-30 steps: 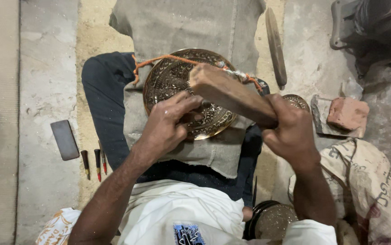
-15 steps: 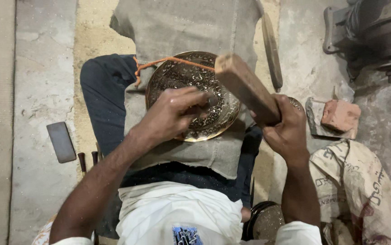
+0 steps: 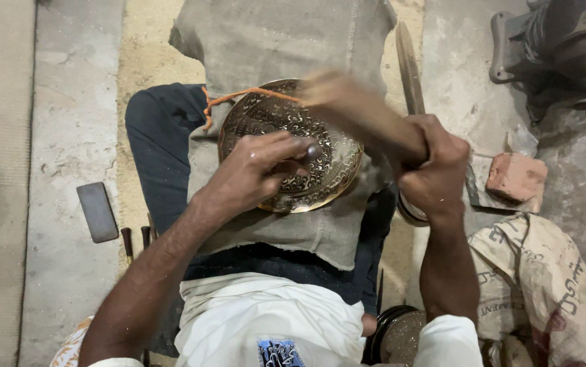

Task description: The person sits on the floor with an ornate brass plate resting on a cloth cushion on their lap. They hold a small punch against the plate's embossed pattern with one hand and repeatedly strike the punch with a wooden mallet in the other hand, working across the decorative surface to shape the metal relief.

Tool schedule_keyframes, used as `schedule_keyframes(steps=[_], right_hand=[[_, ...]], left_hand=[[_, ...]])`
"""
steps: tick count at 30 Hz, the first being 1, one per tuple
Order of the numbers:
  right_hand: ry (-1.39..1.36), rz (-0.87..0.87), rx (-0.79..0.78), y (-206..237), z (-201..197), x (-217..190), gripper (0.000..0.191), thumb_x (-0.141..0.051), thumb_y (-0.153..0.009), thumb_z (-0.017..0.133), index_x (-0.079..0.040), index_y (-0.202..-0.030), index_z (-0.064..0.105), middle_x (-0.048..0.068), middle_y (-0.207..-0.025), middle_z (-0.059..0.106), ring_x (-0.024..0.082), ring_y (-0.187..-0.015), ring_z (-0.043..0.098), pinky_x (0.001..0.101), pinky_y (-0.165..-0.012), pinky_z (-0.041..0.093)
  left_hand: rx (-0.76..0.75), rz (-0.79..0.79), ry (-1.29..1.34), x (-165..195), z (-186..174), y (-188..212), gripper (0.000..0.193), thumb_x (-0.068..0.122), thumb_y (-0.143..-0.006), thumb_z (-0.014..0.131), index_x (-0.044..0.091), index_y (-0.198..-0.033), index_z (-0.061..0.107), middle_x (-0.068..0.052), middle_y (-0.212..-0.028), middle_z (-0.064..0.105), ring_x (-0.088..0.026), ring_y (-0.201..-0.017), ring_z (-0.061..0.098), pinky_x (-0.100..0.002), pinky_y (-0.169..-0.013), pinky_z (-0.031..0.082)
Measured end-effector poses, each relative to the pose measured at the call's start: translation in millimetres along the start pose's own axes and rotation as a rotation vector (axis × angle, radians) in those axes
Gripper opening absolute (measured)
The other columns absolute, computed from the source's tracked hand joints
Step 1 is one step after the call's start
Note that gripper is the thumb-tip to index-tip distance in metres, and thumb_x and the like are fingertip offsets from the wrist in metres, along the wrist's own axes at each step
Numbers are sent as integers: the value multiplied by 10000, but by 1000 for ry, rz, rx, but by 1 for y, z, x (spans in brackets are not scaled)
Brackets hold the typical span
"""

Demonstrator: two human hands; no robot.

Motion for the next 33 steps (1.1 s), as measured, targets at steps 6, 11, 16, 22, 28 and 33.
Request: schedule_keyframes(steps=[6,11,16,22,28,33], right_hand=[[-327,193,-276,5,20,6,354,-124,-897,753,0,-1212,652,78,-951,756,183,-786,764,283,-709,629],[-135,170,-206,6,1,-6,290,-179,-900,790,-8,-1102,671,108,-818,719,193,-640,694,325,-545,556],[240,-21,-119,13,-21,-33,397,-97,-714,761,-65,-1101,676,119,-820,729,268,-675,686,397,-563,535],[266,66,-212,20,-21,-28,402,5,-734,651,-101,-1119,691,111,-799,741,243,-621,718,390,-593,584],[228,76,-176,15,-35,-30,397,-14,-655,635,-79,-1044,686,144,-753,710,269,-636,702,410,-643,590],[-166,219,-54,20,-52,-32,226,-118,-844,792,-33,-931,602,146,-737,616,304,-649,605,452,-618,518]], left_hand=[[46,51,-24,5,7,6,429,-71,-859,706,38,-1272,680,-115,-1039,741,-236,-874,754,-386,-724,609],[24,-7,-64,-1,13,15,394,-18,-892,714,55,-1278,690,-102,-1003,755,-233,-831,748,-396,-703,604],[25,8,-55,13,10,13,390,-21,-866,714,79,-1243,705,-103,-1065,763,-237,-883,764,-391,-765,630],[42,51,-78,36,3,8,464,-65,-827,695,46,-1278,681,-136,-1088,741,-272,-919,752,-421,-764,613],[0,-11,-13,37,1,4,469,-110,-821,623,49,-1258,684,-129,-1126,749,-246,-958,771,-377,-819,643],[3,21,-32,48,-3,9,579,-151,-784,574,48,-1320,662,-137,-1147,740,-245,-985,761,-364,-882,646]])
Point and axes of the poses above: each hand's wrist, its own y-axis away from the middle knuckle, its own z-axis out of the palm, x = y × z, the point moved 9 cm from there along -y, towards the middle knuckle
